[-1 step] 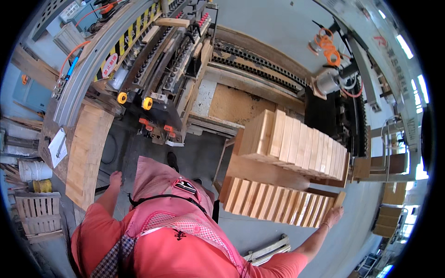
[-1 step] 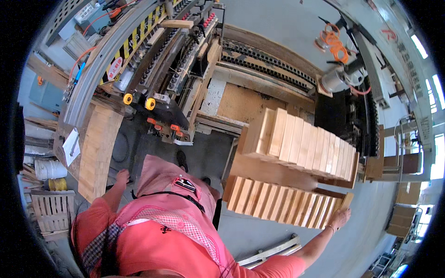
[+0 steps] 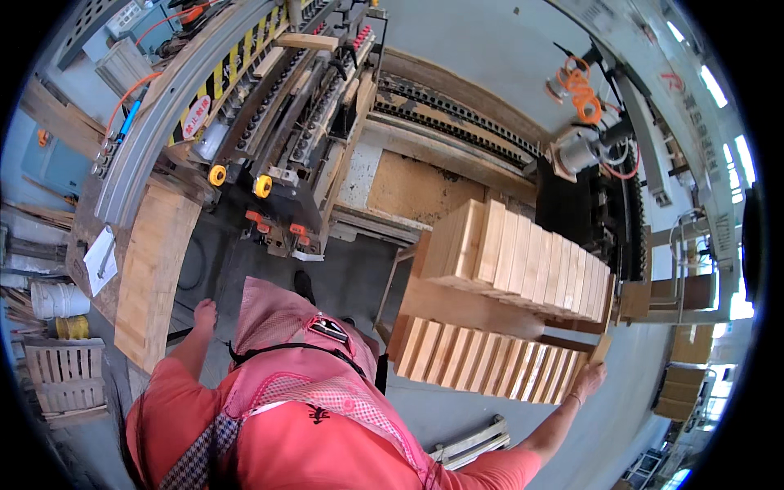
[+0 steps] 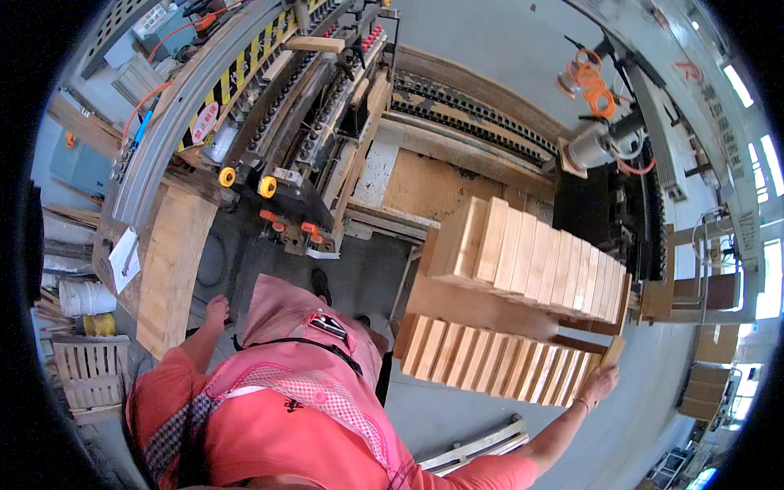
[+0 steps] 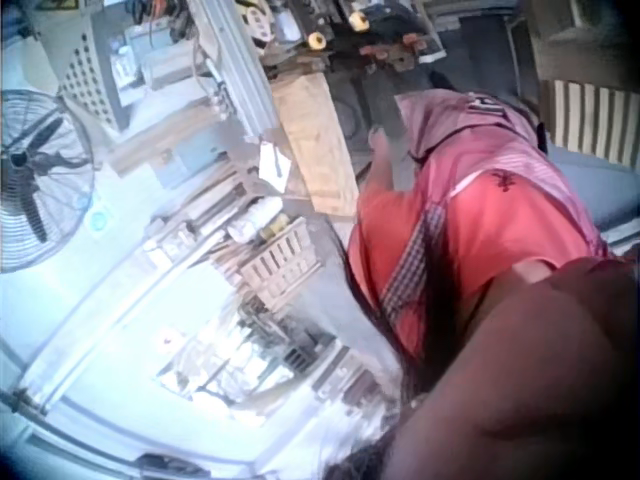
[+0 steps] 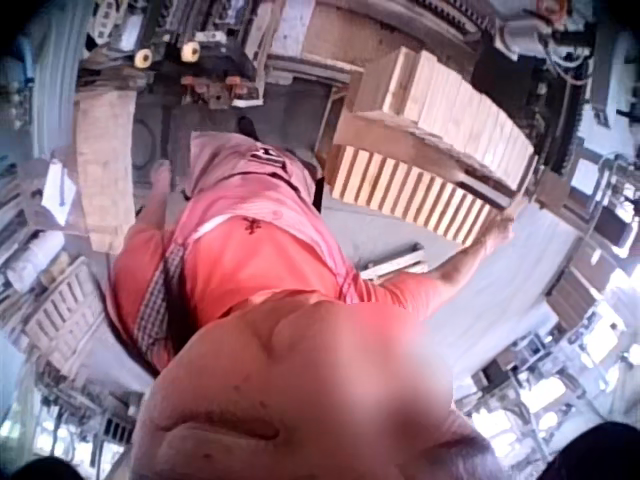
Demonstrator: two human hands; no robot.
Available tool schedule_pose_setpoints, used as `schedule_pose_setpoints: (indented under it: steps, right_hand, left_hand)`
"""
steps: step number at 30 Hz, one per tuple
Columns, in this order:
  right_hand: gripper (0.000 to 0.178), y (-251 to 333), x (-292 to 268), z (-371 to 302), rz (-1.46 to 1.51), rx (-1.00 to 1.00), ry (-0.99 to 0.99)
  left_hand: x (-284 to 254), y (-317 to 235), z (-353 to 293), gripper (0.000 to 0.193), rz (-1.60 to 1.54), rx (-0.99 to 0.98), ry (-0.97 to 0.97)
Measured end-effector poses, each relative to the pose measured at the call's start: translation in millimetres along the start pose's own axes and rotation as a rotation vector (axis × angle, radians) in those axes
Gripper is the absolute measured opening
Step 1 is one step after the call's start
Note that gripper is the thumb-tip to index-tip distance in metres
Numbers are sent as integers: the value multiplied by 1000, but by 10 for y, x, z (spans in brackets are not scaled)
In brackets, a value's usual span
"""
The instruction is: The person repeatedly feeds small wooden blocks into a machine to process them, then stacks the finished pieces. The person also briefly gathers thin wooden sticks from a bucket and places them on a workbench.
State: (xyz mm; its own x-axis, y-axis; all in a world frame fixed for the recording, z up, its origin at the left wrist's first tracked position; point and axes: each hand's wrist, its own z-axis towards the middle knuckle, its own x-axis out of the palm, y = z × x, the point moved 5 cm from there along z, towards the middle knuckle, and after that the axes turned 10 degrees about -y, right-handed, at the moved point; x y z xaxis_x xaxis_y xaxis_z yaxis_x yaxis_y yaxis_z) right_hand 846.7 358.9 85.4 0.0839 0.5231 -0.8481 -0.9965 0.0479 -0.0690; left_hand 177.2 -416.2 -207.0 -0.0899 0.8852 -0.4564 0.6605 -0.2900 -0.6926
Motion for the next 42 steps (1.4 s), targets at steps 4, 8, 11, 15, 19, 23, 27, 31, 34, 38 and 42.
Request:
schedule_pose_setpoints:
  steps: [4,8,11,15,19,23,27,31,34,38,42]
  right_hand:
    - [37,1969,-1020,221,202,-328,-117]
    - [33,3875,-1329,74,447,-749,-140]
    - [28,5404,-1506,-209,566,-885,17]
    - [28,7204,-1604,-518,811,-1086,148]
    - [32,8757,-1648,-670,866,-1273,105]
    - [31,10033,-1404,-705,787,-1333,112]
    - [25,10841,-1261,-787,735,-1411,108]
    - [29,11204,-1172,-908,677,-1437,273]
    - [38,11319,-1044,-925,658,-1474,296]
    - [40,11454,-977,-865,564,-1498,359]
    - [36,11306,-1043,-729,582,-1517,336]
  left_hand:
    - [974,-1203,-373,18,-154,319,202]
    - [1405,-2356,-968,16,-336,438,464]
    - [1666,-2894,-1253,15,-425,513,630]
    - [2082,-3253,-1503,16,-514,416,838]
    - [2268,-3438,-1561,17,-563,382,877]
    - [2424,-3412,-1385,17,-614,330,762]
    - [2506,-3501,-1340,17,-726,228,645]
    - [2663,-3573,-1328,18,-770,185,562]
    - [2744,-3647,-1330,18,-738,181,538]
    - [2906,-3795,-1302,20,-712,235,595]
    - [3040,-3992,-1285,25,-661,274,653]
